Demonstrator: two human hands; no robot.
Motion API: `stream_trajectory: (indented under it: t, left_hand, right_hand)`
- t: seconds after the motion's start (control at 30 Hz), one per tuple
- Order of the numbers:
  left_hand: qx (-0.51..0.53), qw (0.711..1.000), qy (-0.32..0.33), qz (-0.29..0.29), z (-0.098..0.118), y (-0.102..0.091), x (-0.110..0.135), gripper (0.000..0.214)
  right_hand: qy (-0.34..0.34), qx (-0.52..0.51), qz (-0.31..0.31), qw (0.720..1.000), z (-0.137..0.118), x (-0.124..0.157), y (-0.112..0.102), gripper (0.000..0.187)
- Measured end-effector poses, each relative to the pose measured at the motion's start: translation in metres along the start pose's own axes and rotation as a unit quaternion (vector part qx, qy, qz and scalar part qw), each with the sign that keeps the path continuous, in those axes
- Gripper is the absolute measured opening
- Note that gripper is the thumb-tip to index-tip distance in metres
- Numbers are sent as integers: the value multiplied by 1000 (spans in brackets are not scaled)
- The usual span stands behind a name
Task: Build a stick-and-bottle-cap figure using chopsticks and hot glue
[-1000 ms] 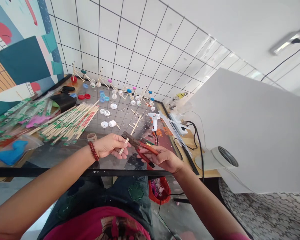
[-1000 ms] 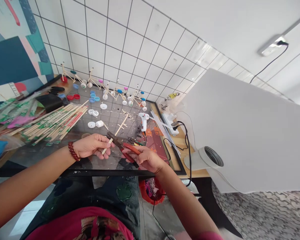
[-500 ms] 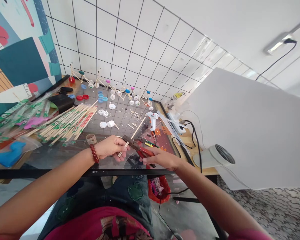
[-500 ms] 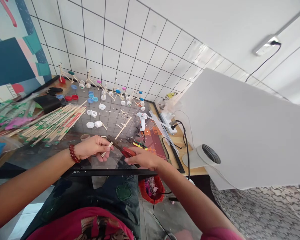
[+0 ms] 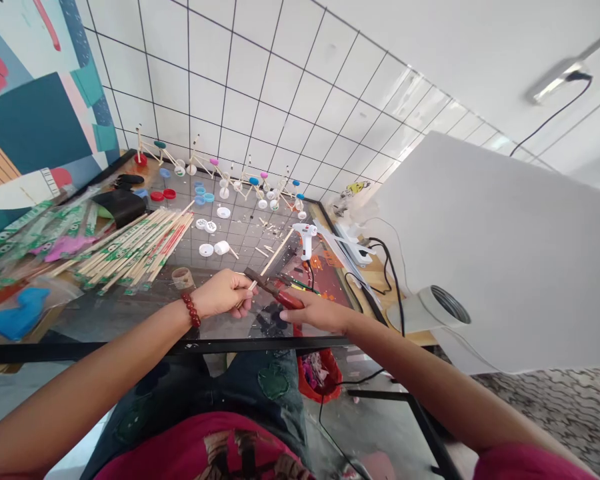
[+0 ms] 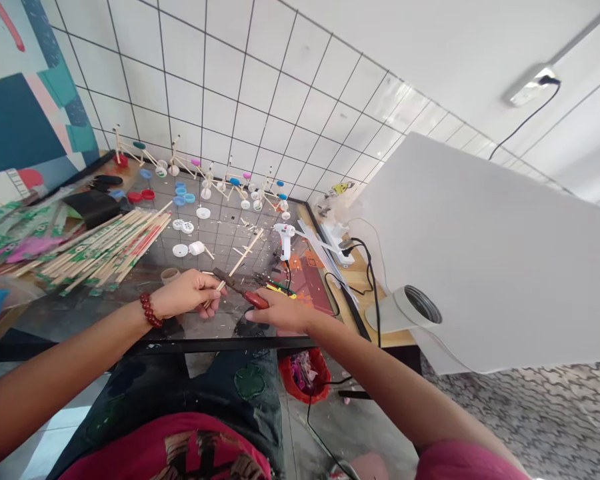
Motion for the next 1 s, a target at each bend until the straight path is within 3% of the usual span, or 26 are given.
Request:
stream_trajectory:
  t: [0.17, 0.33, 0.57, 0.77, 1.0]
  left_hand:
    - [-33, 999, -3, 18, -1, -1, -3, 28]
    - [-28, 999, 2, 33, -9, -4, -8, 21]
    - [11, 999, -18, 40, -11, -5, -7, 5]
    - [14, 998, -40, 51, -7, -5, -6, 10]
    - [1, 997, -53, 58, -1, -4, -6, 19]
  right_hand:
    - [84, 0, -28, 996, -10, -5, 6, 34]
    - [93, 86, -11, 992, -21, -6, 8, 18]
    - [106, 184, -2, 977, -29, -9, 6, 11]
    - [101, 283, 2, 954, -35, -13, 8, 20]
    - [111, 318, -20, 941, -42, -16, 8, 28]
Point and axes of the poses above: each hand's wrist, its own x-axis away from the middle knuckle, its own y-axis out of the palm, z = x × y, the point moved 3 cm from there along -x, towards the middle knuckle
